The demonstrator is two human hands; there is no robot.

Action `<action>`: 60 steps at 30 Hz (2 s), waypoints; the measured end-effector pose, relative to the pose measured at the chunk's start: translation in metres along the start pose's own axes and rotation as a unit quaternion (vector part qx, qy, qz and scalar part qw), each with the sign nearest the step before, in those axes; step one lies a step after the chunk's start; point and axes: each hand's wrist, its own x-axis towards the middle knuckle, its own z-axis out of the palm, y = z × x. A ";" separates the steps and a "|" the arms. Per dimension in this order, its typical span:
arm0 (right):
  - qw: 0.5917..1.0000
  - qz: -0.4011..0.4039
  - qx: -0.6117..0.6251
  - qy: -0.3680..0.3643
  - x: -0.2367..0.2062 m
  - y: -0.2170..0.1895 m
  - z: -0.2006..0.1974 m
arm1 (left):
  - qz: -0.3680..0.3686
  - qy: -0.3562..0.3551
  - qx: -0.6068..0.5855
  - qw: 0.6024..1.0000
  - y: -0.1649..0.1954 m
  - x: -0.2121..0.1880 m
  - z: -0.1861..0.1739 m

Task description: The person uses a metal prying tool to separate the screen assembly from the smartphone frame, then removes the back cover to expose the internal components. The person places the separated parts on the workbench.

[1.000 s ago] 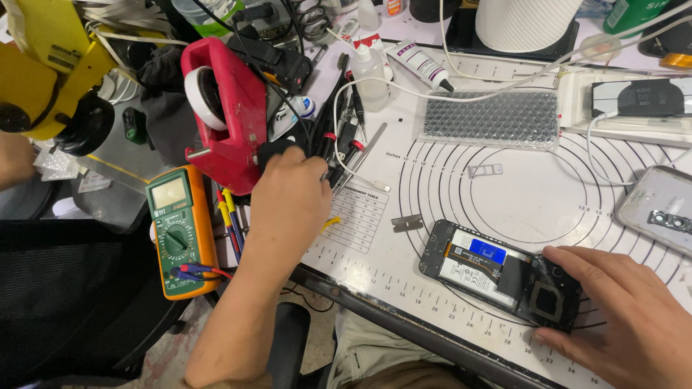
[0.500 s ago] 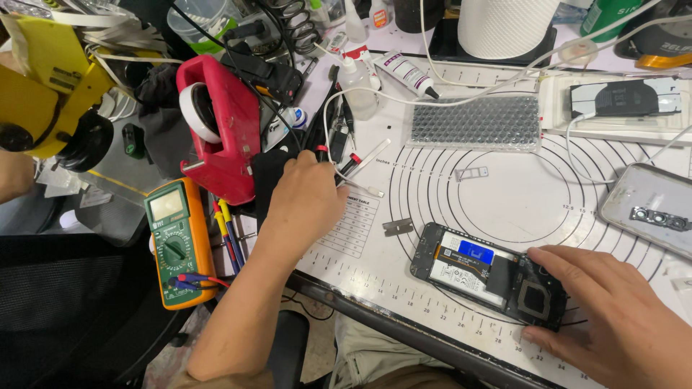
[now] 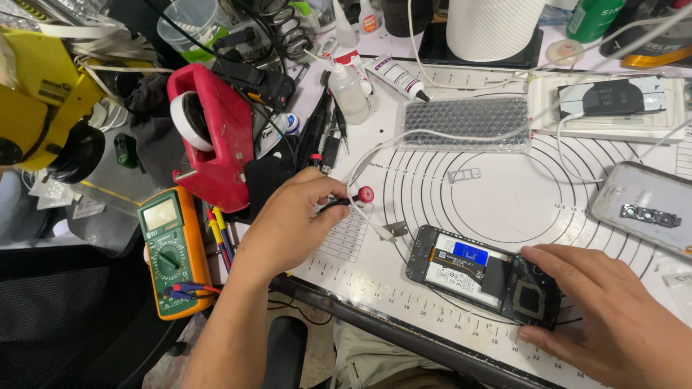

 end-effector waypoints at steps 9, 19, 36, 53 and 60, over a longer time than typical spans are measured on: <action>1.000 -0.005 -0.010 0.000 -0.001 0.001 0.000 | 0.034 -0.008 -0.129 0.991 -0.017 -0.003 -0.005; 1.000 0.018 -0.009 -0.001 0.000 0.003 0.002 | 0.023 0.015 -0.762 0.648 -0.029 -0.029 -0.035; 0.808 0.147 0.534 0.201 0.135 -0.076 -0.073 | 0.025 -0.135 -0.511 0.848 -0.101 -0.141 -0.043; 0.840 0.134 0.031 0.525 0.088 -0.039 -0.204 | -0.126 0.055 0.194 0.971 -0.040 0.021 0.015; 0.847 0.039 0.405 0.343 0.168 -0.034 -0.238 | -0.091 0.115 0.253 0.956 -0.004 0.024 0.016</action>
